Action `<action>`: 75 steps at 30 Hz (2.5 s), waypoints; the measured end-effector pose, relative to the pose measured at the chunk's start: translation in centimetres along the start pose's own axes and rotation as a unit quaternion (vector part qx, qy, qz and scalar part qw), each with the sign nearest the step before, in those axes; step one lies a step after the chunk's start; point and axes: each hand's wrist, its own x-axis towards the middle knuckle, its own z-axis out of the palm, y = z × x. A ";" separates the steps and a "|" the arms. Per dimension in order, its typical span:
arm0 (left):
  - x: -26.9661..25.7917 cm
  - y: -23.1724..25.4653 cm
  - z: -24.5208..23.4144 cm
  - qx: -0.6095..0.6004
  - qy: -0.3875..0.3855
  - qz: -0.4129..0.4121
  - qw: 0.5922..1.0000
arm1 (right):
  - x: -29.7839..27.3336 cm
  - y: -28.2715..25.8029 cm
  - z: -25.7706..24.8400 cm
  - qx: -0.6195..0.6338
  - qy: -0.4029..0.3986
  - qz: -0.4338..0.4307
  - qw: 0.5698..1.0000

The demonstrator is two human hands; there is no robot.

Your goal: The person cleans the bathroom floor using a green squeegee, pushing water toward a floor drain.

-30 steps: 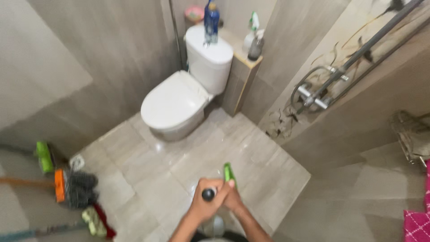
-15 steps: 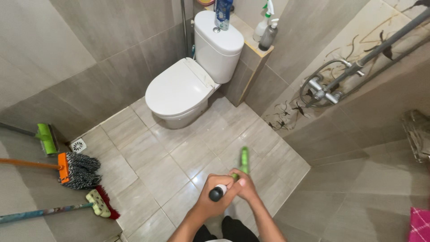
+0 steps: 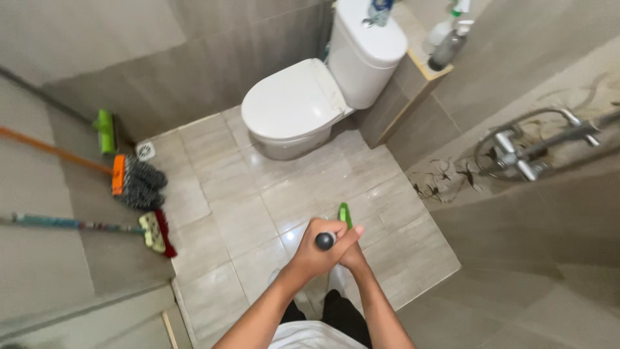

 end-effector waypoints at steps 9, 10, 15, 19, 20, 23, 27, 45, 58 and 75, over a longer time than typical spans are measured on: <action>2.2 3.6 6.1 -0.010 0.012 0.067 0.998 | 0.4 4.5 -7.1 0.057 -0.063 -0.094 0.992; 2.4 3.9 6.8 -0.005 0.012 0.070 0.997 | 0.1 4.9 -7.9 0.099 -0.056 -0.067 0.991; 2.7 4.5 10.1 0.052 0.062 0.233 0.969 | -4.1 -1.7 -11.4 -0.152 -0.008 -0.028 0.988; 2.7 3.6 11.2 -0.023 0.052 0.187 0.981 | -6.5 -8.7 -15.5 -0.291 0.025 0.071 0.954; 2.9 2.7 11.4 -0.022 0.047 0.160 0.986 | -6.5 -8.8 -16.3 -0.286 0.026 0.088 0.954; 2.1 -1.0 13.1 -0.026 0.060 0.029 0.997 | -5.3 -5.1 -18.5 -0.318 0.045 0.127 0.938; 0.4 -4.8 14.3 -0.082 0.125 -0.093 0.984 | -2.9 1.6 -18.3 -0.366 0.036 0.152 0.917; 1.7 5.8 15.1 0.082 0.090 0.196 0.973 | -3.6 -14.4 -13.1 -0.234 -0.063 -0.016 0.970; 4.2 -3.3 17.4 -0.008 -0.068 -0.049 0.996 | -4.9 7.1 -21.9 -0.247 0.070 0.072 0.964; 1.5 2.0 6.7 0.062 0.076 0.062 0.993 | -1.1 -6.1 -6.8 -0.131 -0.058 -0.138 0.980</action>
